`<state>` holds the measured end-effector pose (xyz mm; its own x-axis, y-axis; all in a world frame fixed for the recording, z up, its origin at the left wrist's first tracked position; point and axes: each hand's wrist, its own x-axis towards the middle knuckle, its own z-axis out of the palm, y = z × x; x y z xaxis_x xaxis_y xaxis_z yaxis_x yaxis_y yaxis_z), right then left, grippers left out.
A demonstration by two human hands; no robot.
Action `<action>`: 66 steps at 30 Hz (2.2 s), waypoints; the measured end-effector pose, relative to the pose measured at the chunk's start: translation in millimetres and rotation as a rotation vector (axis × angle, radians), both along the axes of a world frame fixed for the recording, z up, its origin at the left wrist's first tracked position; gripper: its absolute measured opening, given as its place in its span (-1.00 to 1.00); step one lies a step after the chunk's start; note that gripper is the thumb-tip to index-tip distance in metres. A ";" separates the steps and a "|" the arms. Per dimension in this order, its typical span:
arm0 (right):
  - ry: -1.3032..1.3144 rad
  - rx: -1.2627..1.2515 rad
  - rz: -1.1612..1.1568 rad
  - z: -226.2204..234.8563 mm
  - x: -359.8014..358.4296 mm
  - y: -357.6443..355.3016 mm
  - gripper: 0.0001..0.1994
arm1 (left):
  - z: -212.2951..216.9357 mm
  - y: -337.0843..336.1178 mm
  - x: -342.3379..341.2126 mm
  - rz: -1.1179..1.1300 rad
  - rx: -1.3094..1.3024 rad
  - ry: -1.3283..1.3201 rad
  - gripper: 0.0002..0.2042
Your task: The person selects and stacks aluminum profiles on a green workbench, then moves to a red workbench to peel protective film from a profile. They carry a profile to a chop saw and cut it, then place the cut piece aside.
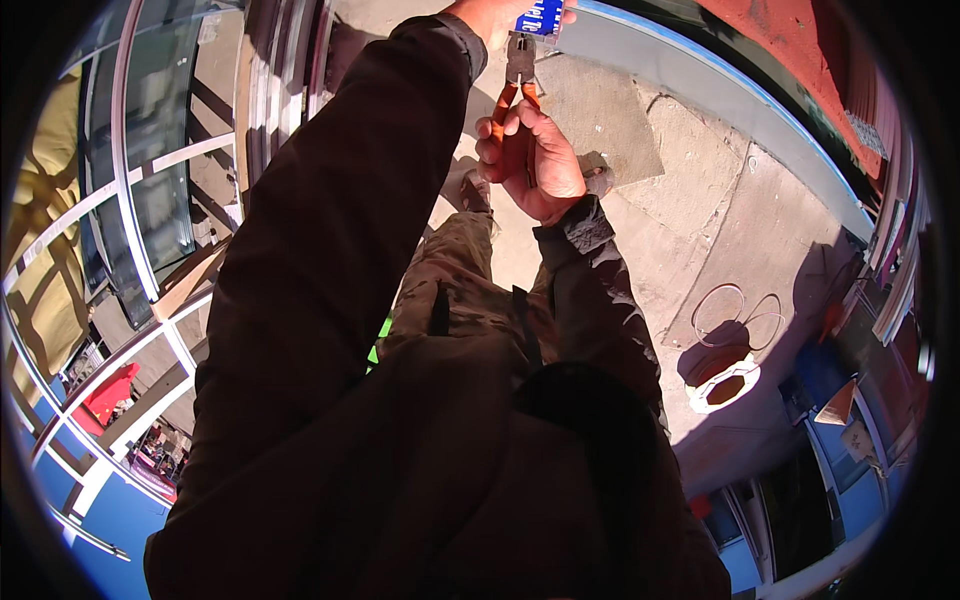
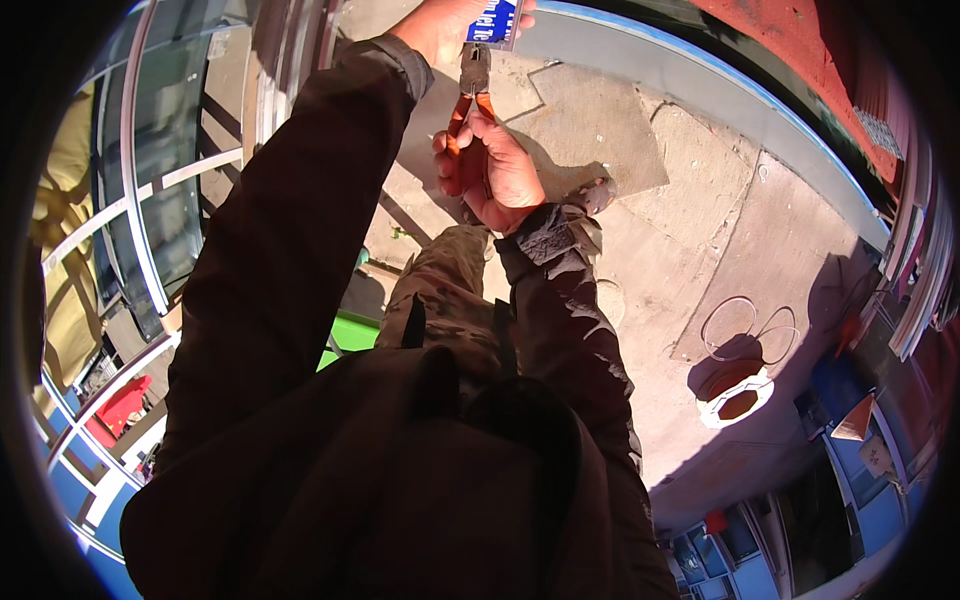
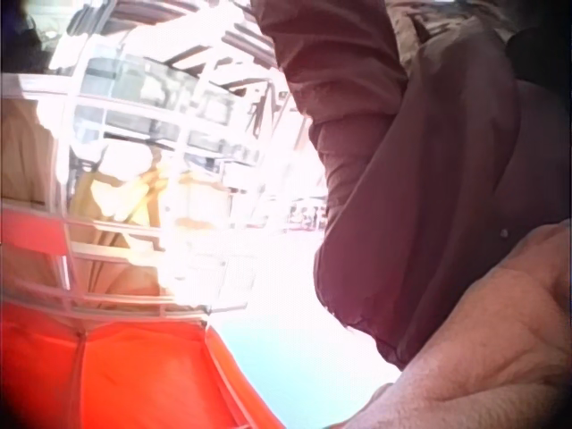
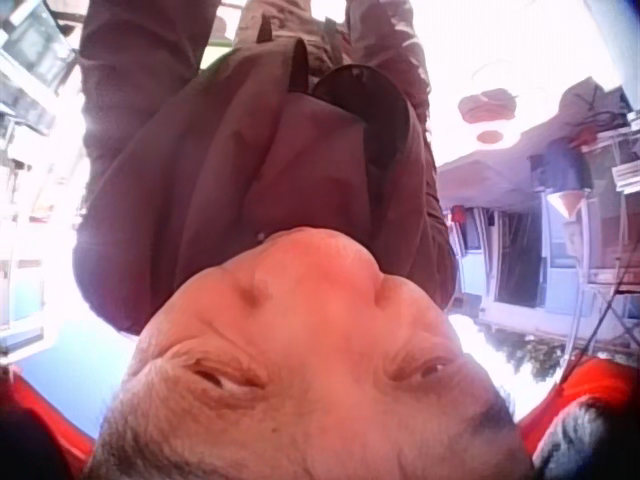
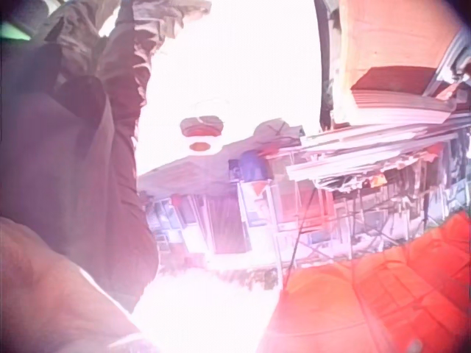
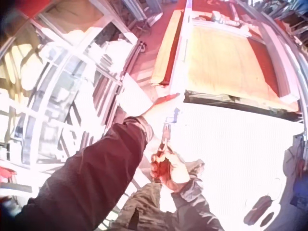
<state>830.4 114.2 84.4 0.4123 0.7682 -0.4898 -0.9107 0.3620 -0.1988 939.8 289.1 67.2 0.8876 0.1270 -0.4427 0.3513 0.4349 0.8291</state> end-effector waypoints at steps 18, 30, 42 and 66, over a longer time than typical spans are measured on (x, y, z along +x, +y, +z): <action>-0.172 -0.028 -0.004 0.8 -9.4 3.9 -0.64 | 9.2 -4.6 -3.3 0.015 -0.077 -0.011 -0.78; -0.125 -0.058 0.001 -7.9 -11.1 2.4 -0.65 | 14.7 -7.4 -3.8 0.039 -0.067 0.000 -0.79; -0.088 -0.136 -0.069 10.0 -20.3 20.5 -0.66 | 26.5 -7.2 -6.9 0.015 0.072 0.026 -0.51; -0.807 -1.441 -0.645 -22.4 133.1 -342.4 -0.89 | -18.8 19.1 6.4 0.058 1.169 0.025 -0.34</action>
